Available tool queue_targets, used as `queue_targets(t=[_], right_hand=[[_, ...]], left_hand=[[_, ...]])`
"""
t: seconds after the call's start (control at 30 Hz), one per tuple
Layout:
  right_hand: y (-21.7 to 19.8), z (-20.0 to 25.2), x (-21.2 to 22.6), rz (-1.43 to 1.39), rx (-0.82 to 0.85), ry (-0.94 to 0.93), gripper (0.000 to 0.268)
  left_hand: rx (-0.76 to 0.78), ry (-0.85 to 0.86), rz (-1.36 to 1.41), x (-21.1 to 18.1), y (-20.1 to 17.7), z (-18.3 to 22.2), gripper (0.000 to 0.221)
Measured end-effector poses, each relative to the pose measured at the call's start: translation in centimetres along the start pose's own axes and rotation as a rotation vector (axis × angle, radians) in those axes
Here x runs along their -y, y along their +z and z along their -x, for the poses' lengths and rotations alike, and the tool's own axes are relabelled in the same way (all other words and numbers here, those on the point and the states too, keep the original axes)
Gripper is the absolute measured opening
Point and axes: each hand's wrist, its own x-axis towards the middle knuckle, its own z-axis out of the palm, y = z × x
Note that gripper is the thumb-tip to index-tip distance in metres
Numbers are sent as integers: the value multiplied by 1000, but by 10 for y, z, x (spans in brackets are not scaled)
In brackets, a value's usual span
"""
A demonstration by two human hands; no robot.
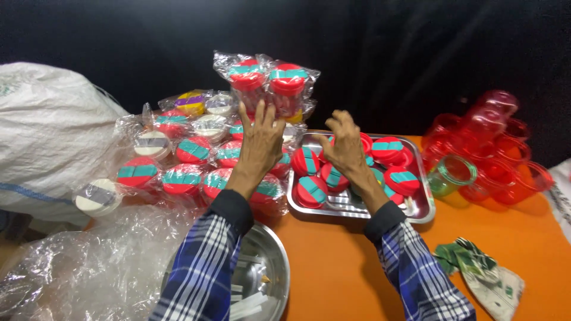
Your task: Assembling plastic containers by attaching lids and packaging them into individual plastic bags.
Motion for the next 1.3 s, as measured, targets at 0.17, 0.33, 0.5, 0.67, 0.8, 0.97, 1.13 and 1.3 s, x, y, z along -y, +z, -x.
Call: queue_targets(t=[0.17, 0.33, 0.5, 0.67, 0.8, 0.97, 1.13, 1.3], right_hand=[[-56, 49, 13, -216, 106, 50, 25], [-118, 95, 38, -250, 241, 128, 16], [-139, 148, 26, -251, 378, 271, 9], [-198, 181, 50, -337, 449, 309, 12], [-230, 207, 53, -344, 473, 397, 16], [-247, 221, 15, -260, 352, 538, 21], [-257, 194, -56, -42, 117, 600, 22], [-283, 131, -105, -106, -118, 680, 85]], left_hand=[[100, 103, 193, -47, 24, 29, 20], [184, 240, 270, -114, 18, 60, 12], [436, 288, 398, -178, 12, 89, 20], [602, 320, 526, -226, -33, 93, 11], [730, 285, 579, -261, -43, 96, 19], [789, 234, 773, -281, -44, 65, 24], [613, 76, 1037, -306, -39, 2, 57], [377, -52, 1235, -336, -9, -64, 79]])
